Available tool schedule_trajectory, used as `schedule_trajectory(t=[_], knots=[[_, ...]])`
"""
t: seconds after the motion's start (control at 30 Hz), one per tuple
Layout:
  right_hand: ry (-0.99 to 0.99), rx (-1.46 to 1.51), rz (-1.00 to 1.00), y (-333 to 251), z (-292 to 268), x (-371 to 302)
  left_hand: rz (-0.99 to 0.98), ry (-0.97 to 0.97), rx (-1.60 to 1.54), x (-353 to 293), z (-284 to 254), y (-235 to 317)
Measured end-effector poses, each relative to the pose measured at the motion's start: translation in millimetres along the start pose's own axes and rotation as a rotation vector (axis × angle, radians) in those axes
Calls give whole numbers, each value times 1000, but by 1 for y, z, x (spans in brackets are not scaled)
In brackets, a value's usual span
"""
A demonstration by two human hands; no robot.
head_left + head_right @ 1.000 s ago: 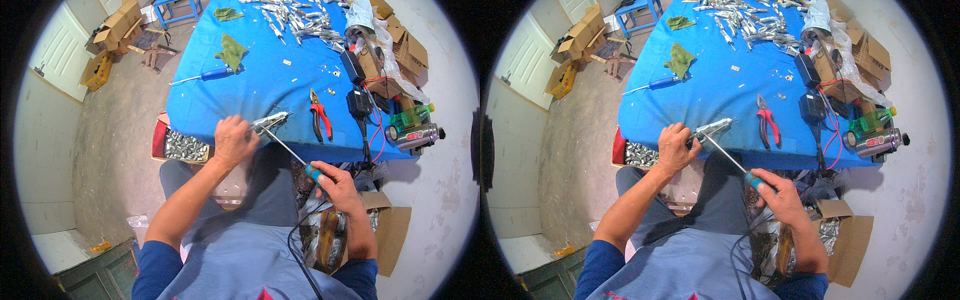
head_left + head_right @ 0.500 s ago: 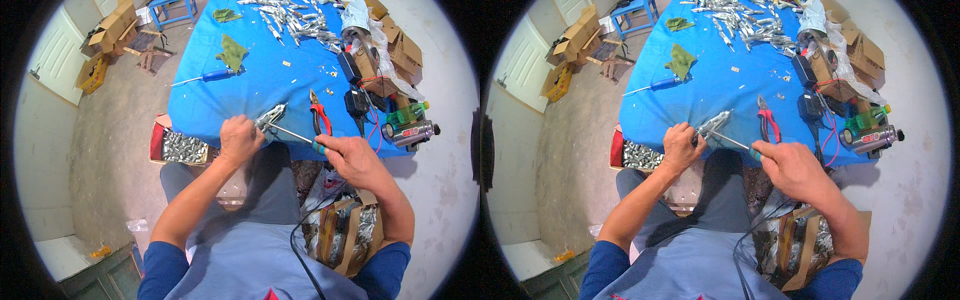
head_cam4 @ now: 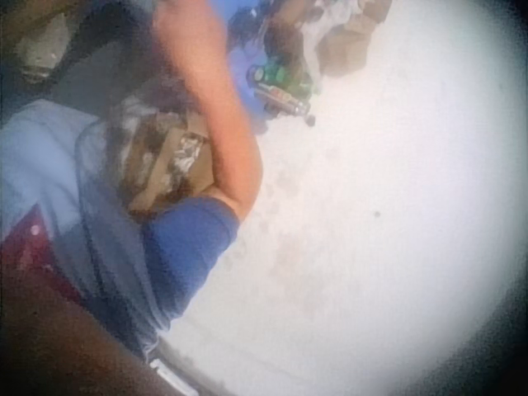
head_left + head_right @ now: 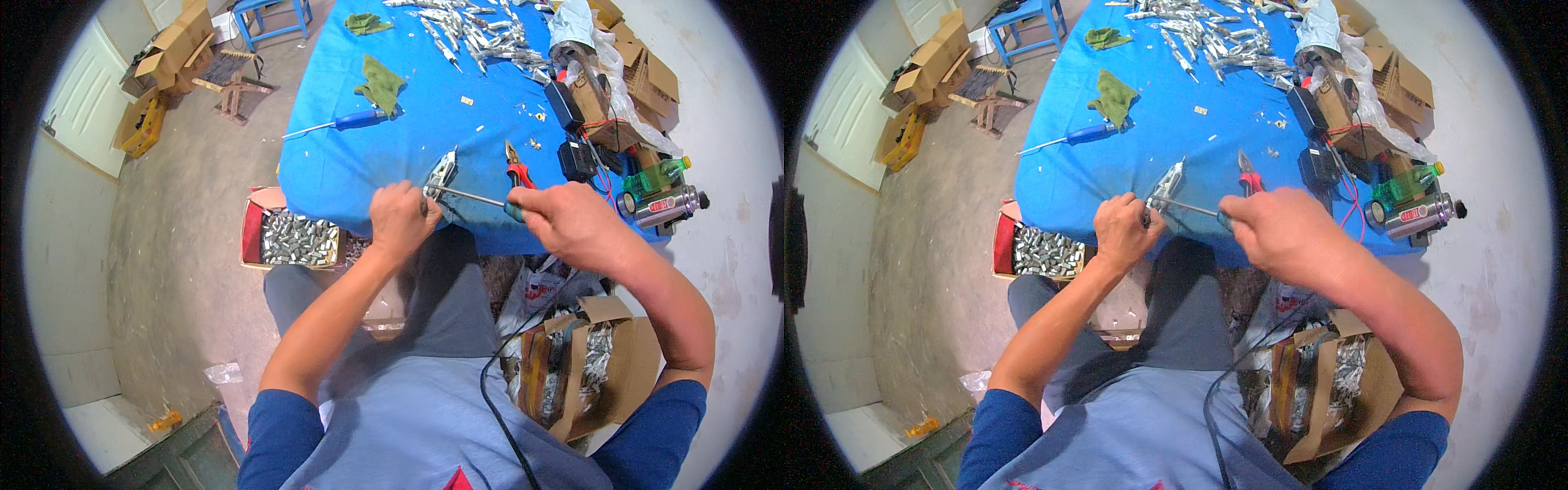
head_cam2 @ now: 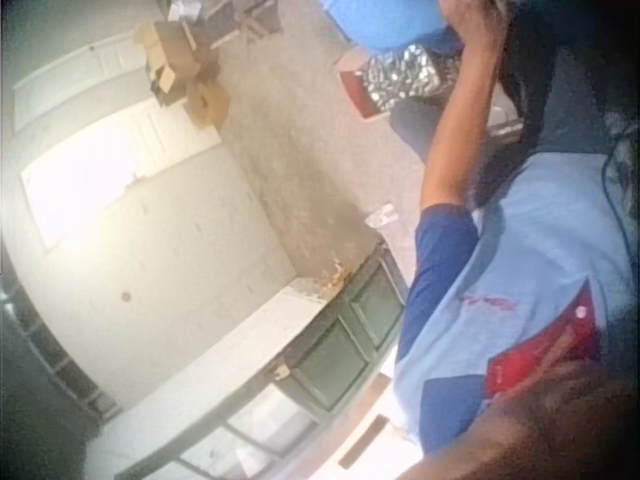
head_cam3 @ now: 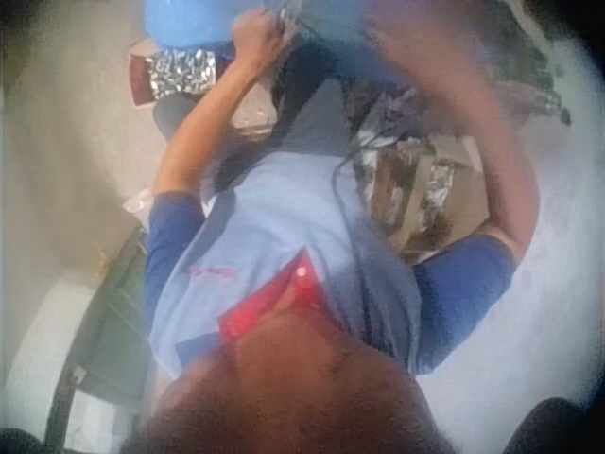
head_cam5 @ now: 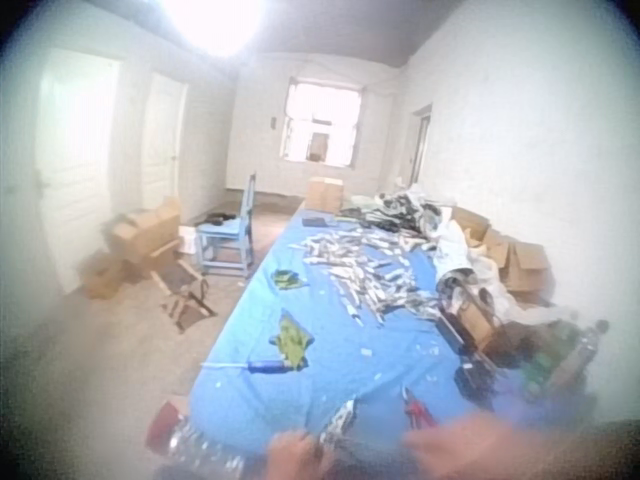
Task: The person assembles small white plastic and metal components using a screwdriver and pliers on a blue table.
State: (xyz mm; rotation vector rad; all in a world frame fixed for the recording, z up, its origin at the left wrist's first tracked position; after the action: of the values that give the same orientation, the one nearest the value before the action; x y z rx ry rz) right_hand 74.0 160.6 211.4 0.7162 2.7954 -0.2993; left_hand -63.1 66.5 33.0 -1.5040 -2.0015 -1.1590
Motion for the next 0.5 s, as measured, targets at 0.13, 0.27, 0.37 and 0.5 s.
schedule_trajectory(t=[0.13, 0.27, 0.37, 0.5], knots=[[10, -136, 18, -15, 5, -3, -48, -20, 4, 0, -1, -2], [-13, 7, 29, 3, -5, -1, -35, -23, 10, -3, -1, -2], [-21, 95, 37, 20, 3, -1, -9, -58, -36, -4, 0, 5], [3, 127, 64, 29, 7, -5, 22, -73, -50, -7, -6, 11]])
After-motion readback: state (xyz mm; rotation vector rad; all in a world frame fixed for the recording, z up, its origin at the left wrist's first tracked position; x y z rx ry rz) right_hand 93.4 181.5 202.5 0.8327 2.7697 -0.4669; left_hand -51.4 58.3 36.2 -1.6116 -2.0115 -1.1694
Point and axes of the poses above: each hand's wrist, its own x-axis towards the middle knuckle, its own z-axis out of the palm, y = z × x, the point moved 6 cm from there along x, towards the middle knuckle, and after that the axes turned 11 degrees about z, right-handed, at the moved point
